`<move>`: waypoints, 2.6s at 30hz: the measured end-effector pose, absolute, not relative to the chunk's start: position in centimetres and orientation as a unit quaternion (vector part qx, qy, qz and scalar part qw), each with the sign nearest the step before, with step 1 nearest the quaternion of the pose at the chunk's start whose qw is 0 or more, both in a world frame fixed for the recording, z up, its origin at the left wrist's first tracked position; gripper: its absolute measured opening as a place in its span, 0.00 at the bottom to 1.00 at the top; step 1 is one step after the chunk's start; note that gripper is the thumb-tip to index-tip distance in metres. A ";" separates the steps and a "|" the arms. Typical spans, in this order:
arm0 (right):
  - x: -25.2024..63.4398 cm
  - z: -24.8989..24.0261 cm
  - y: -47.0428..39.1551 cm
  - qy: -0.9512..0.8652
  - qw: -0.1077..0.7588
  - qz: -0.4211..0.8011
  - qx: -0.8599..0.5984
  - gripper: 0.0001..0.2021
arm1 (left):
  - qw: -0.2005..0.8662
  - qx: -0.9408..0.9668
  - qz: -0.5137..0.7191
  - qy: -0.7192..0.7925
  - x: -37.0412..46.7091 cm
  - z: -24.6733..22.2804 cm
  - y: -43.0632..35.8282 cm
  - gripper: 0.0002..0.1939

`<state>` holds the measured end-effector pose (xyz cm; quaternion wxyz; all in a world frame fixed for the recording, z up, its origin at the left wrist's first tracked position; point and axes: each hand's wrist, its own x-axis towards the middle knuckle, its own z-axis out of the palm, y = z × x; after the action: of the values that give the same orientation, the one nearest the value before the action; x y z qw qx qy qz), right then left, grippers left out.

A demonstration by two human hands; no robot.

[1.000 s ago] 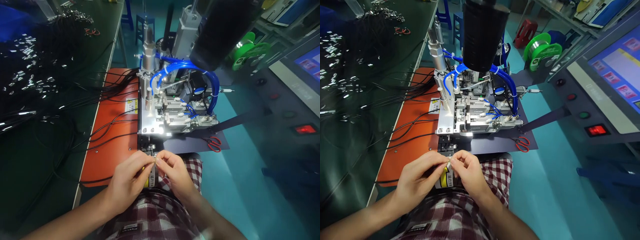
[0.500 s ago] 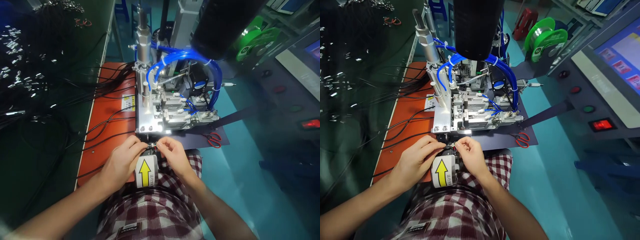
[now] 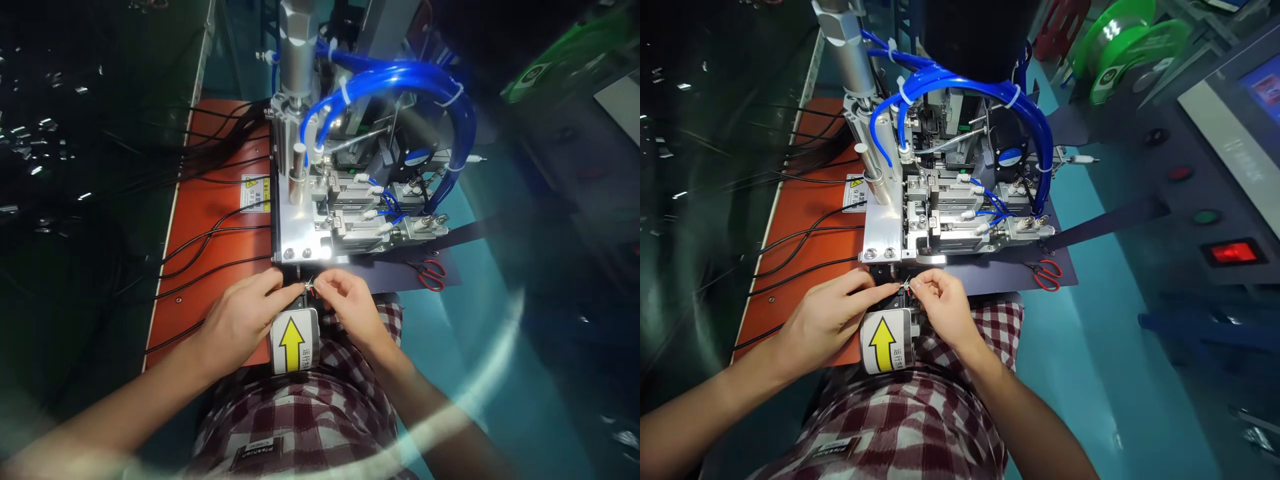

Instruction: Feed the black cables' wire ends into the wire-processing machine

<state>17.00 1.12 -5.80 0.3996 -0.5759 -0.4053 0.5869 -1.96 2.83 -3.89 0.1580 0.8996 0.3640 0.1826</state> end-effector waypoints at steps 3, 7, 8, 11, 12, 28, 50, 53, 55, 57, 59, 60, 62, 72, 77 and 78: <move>17.0 -6.0 1.1 -0.408 0.396 0.582 -0.582 0.09 | 0.141 0.905 0.179 0.360 -1.9 -4.0 2.8 0.18; 16.9 -6.2 1.1 -0.402 0.398 0.588 -0.578 0.09 | 0.127 0.908 0.178 0.357 -1.9 -4.1 2.8 0.18; 16.9 -6.2 1.1 -0.399 0.400 0.589 -0.578 0.09 | 0.123 0.909 0.178 0.356 -1.8 -4.2 2.8 0.18; 16.9 -6.3 1.1 -0.394 0.400 0.593 -0.577 0.10 | 0.108 0.912 0.181 0.353 -1.8 -4.2 2.9 0.18; 16.9 -6.3 1.1 -0.391 0.400 0.596 -0.577 0.10 | 0.104 0.912 0.180 0.353 -1.8 -4.2 2.9 0.18; 17.0 -6.2 1.2 -0.352 0.388 0.651 -0.549 0.13 | 0.109 0.915 0.172 0.348 -1.9 -4.3 2.7 0.16; 17.4 -6.4 1.4 -0.364 0.377 0.666 -0.530 0.14 | 0.108 0.919 0.161 0.344 -2.0 -4.2 2.7 0.17; 17.5 -6.5 1.4 -0.368 0.378 0.665 -0.528 0.13 | 0.104 0.919 0.164 0.344 -2.0 -4.2 2.7 0.16; 17.5 -6.5 1.4 -0.370 0.379 0.661 -0.532 0.13 | 0.101 0.919 0.165 0.344 -2.0 -4.2 2.7 0.16; 17.5 -6.5 1.3 -0.372 0.379 0.656 -0.537 0.12 | 0.102 0.919 0.164 0.343 -2.0 -4.2 2.7 0.17; 17.4 -6.4 1.3 -0.375 0.380 0.649 -0.542 0.12 | 0.102 0.920 0.161 0.343 -2.0 -4.3 2.7 0.17; 17.4 -6.4 1.3 -0.378 0.379 0.646 -0.545 0.11 | 0.101 0.920 0.161 0.343 -2.0 -4.3 2.7 0.17; 17.3 -6.3 1.3 -0.384 0.375 0.638 -0.552 0.11 | 0.099 0.921 0.163 0.339 -2.0 -4.4 2.8 0.17; 17.0 -6.4 0.8 -0.460 0.355 0.545 -0.604 0.09 | 0.017 0.942 0.124 0.311 -1.5 -3.4 3.0 0.16; 17.1 -6.3 1.0 -0.457 0.342 0.555 -0.605 0.10 | 0.012 0.941 0.121 0.317 -1.4 -3.4 3.0 0.16; 17.2 -6.2 1.1 -0.435 0.336 0.591 -0.591 0.10 | 0.023 0.940 0.127 0.317 -1.5 -3.5 3.0 0.16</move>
<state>17.19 1.13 -6.22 0.3364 -0.5909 -0.4346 0.5906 -1.54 3.00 -3.48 0.0232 0.9396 0.3171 0.1271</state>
